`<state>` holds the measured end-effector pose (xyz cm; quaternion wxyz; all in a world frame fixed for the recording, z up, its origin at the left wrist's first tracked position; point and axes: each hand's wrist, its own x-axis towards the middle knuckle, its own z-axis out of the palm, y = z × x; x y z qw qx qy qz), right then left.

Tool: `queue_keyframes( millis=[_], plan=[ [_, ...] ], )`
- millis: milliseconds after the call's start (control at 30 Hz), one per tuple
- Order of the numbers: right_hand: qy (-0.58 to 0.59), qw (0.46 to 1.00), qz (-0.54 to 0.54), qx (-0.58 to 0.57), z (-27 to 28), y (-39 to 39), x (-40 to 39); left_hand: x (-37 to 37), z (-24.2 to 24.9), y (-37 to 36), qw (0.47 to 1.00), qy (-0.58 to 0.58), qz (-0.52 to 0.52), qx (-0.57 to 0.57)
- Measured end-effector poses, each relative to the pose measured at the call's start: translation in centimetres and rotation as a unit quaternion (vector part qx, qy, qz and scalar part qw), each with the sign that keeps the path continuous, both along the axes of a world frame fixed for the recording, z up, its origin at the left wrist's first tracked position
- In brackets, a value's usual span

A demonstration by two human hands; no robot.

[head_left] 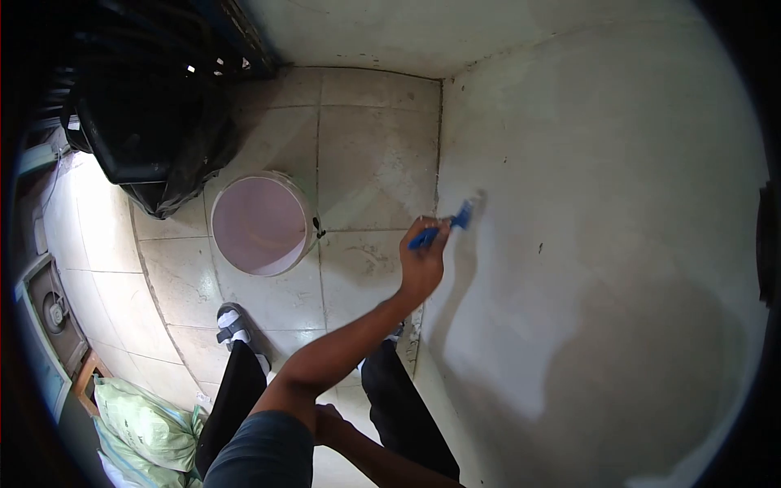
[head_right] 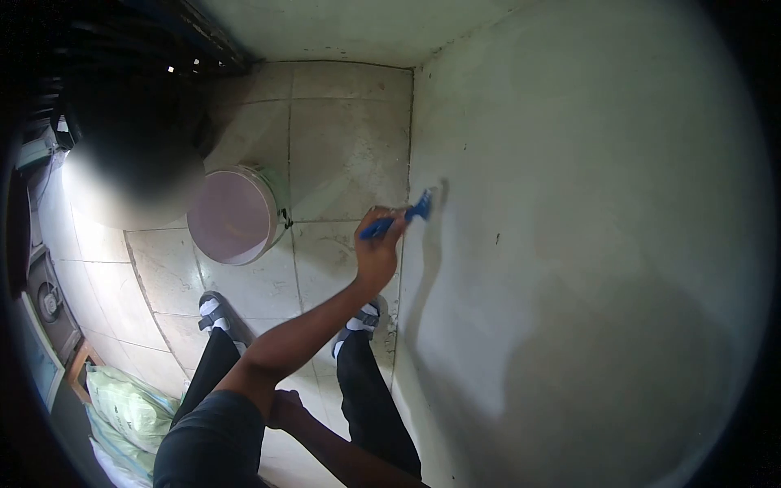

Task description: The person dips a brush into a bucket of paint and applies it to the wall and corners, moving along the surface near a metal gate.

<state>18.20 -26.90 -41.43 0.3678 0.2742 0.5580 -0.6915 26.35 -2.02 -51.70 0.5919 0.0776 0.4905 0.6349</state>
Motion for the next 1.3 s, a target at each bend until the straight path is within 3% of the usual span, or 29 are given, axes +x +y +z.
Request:
queue_keyframes(
  millis=[67,133,200,267,300,367,467,500,567,600,667,700,767,800,833,867,900,967,1000,1133,1200,1267,1300],
  plan=[
    [0.03,0.999,0.023,-0.017,1.1,0.0,-0.5,-1.6,2.8,-0.9,0.998,-0.055,-0.005,-0.012],
    [0.026,0.998,0.041,-0.032,1.4,-0.1,-0.9,-2.1,3.3,-1.1,0.954,-0.292,0.071,0.01],
    [0.035,0.999,0.032,-0.022,0.7,-1.1,-0.5,-2.1,-1.0,0.2,0.953,-0.289,0.085,-0.023],
    [0.025,1.0,0.003,0.003,0.4,-0.4,-0.1,-0.6,-6.4,1.0,0.991,-0.102,0.042,-0.072],
    [0.016,1.0,-0.01,0.016,-0.2,-0.7,0.2,-0.3,-8.4,1.8,0.991,-0.103,0.047,-0.07],
    [0.027,0.997,-0.036,0.069,-2.1,-3.2,1.0,0.4,-10.6,2.6,0.975,0.221,0.006,-0.019],
    [0.066,0.984,-0.052,0.159,-3.6,-4.7,2.0,0.3,-9.5,4.3,0.962,0.27,-0.024,-0.029],
    [0.051,0.988,-0.044,0.136,-3.5,-4.1,2.1,0.7,-8.2,4.4,0.963,0.269,-0.021,-0.027],
    [0.039,0.992,-0.043,0.111,-2.3,-2.2,1.3,0.8,-2.9,3.6,0.986,0.161,-0.044,-0.011],
    [0.041,0.997,-0.018,0.064,-1.5,-1.4,0.6,-0.1,-0.5,2.8,0.985,0.166,-0.049,-0.011],
    [0.046,0.999,0.004,0.021,0.3,0.3,-1.1,-1.9,3.1,1.6,0.985,-0.165,0.056,0.016],
    [0.031,0.999,0.021,0.001,1.4,1.2,-1.7,-2.6,2.6,1.0,0.985,-0.165,0.054,0.017],
    [0.015,0.999,0.03,-0.033,2.1,1.7,-2.1,-3.7,0.3,-0.2,0.938,-0.334,0.031,-0.087],
    [0.017,0.999,0.028,-0.031,1.8,0.0,-2.6,-2.9,-2.1,-0.4,0.939,-0.332,0.029,-0.086],
    [-0.035,0.931,0.173,0.319,1.1,-4.3,-3.3,-1.9,-5.4,-0.5,0.95,-0.292,0.054,-0.099],
    [0.013,0.98,0.065,0.187,0.3,-3.7,-2.3,-1.1,-8.2,-0.3,0.957,-0.254,0.079,-0.112],
    [0.023,0.993,0.028,0.109,-0.4,-2.4,-1.6,-1.0,-9.9,0.6,0.981,-0.15,0.061,-0.103],
    [0.01,0.998,0.016,0.057,-1.5,-1.3,-0.6,-1.3,-13.9,3.1,0.992,0.117,0.011,-0.051],
    [0.004,0.999,0.012,0.042,-2.1,-1.6,-0.4,-1.4,-15.3,4.1,0.961,0.277,-0.02,-0.007],
    [0.033,0.997,-0.055,0.046,-4.2,-5.6,-0.5,-0.1,-7.0,8.1,0.962,0.27,-0.033,0.008],
    [0.043,0.996,-0.06,0.04,-2.4,-2.7,-0.6,-0.7,-2.1,7.3,0.999,0.034,0.003,0.038],
    [0.042,0.998,-0.048,0.027,-1.5,-0.3,-1.3,-3.9,3.0,5.4,0.979,-0.199,0.052,0.011],
    [0.046,0.998,-0.039,0.001,-1.4,0.0,-1.5,-5.4,4.3,3.9,0.977,-0.21,0.026,0.034]
  ],
)
